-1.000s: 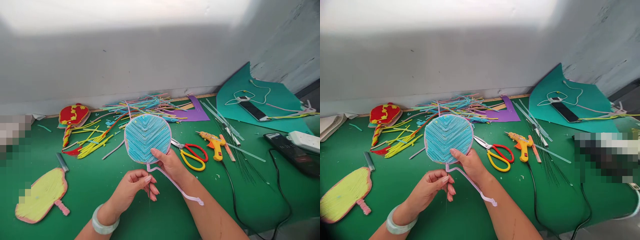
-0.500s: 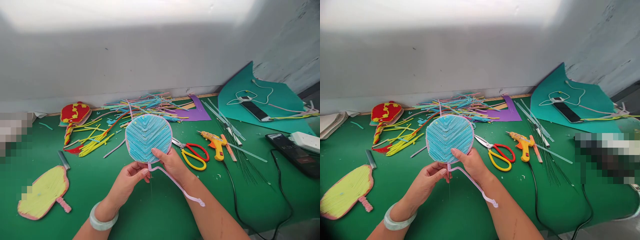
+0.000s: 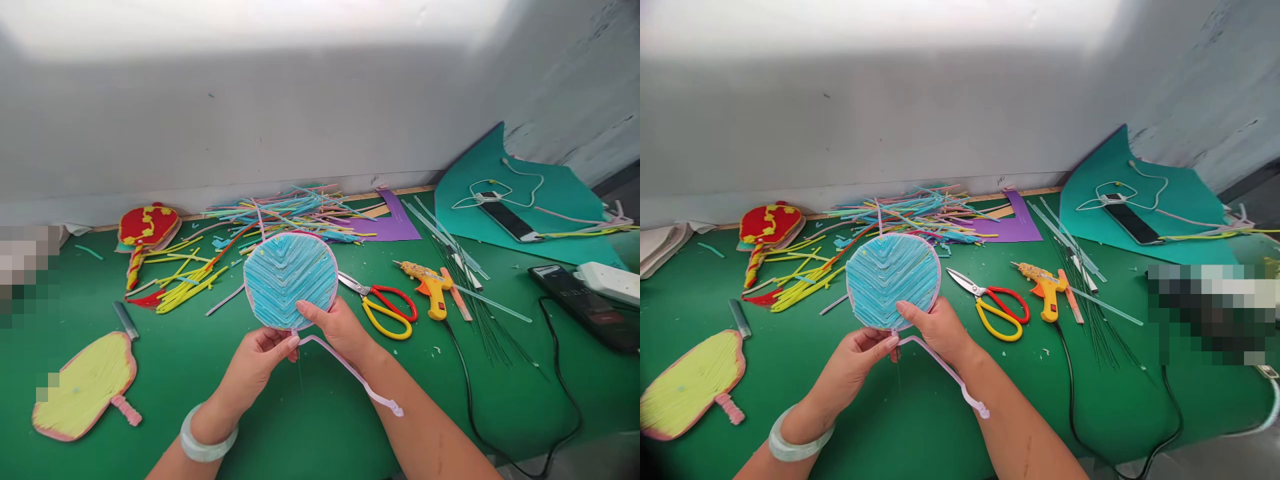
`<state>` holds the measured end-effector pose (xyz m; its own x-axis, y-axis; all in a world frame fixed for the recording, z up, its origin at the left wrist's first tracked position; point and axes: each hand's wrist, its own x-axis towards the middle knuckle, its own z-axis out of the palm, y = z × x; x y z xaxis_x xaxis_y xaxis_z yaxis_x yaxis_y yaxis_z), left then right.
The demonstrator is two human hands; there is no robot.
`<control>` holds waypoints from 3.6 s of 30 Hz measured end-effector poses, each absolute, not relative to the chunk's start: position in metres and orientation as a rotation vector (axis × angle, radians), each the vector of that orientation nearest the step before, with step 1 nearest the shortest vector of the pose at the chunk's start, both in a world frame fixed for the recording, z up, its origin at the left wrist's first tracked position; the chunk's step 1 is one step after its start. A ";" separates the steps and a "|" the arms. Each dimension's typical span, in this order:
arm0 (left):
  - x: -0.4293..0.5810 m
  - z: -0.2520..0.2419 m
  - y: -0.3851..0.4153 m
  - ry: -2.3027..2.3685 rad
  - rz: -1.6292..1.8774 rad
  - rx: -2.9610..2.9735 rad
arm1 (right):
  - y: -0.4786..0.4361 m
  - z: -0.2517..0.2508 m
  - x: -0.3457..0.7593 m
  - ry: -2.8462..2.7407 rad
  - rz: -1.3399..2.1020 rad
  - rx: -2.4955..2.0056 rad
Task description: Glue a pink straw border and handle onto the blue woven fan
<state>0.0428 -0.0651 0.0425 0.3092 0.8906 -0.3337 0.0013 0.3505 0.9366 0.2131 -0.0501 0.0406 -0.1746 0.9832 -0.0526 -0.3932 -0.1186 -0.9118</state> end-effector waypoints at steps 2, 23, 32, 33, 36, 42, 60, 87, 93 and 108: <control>0.043 0.043 -0.066 1.099 0.757 1.040 | -0.050 0.040 0.213 -0.962 1.560 -0.874; 0.043 0.042 -0.065 1.104 0.739 1.077 | -0.050 0.042 0.213 -0.966 1.568 -0.866; 0.041 0.048 -0.062 1.067 0.736 1.104 | -0.049 0.040 0.216 -0.951 1.554 -0.877; 0.040 0.049 -0.061 1.065 0.745 1.110 | -0.049 0.040 0.216 -0.951 1.551 -0.878; 0.039 0.050 -0.060 1.071 0.754 1.119 | -0.049 0.041 0.216 -0.956 1.548 -0.887; 0.040 0.055 -0.062 1.085 0.671 1.124 | -0.050 0.045 0.216 -0.964 1.549 -0.887; 0.039 0.053 -0.061 1.064 0.665 1.174 | -0.051 0.042 0.215 -1.016 1.564 -0.911; 0.037 0.050 -0.060 1.193 0.860 1.113 | -0.050 0.039 0.214 -1.038 1.575 -0.909; 0.037 0.044 -0.059 1.156 0.857 1.356 | -0.045 0.038 0.215 -0.867 1.619 -0.834; 0.028 0.061 -0.070 0.951 1.515 3.089 | -0.052 0.052 0.209 -0.537 1.757 -0.719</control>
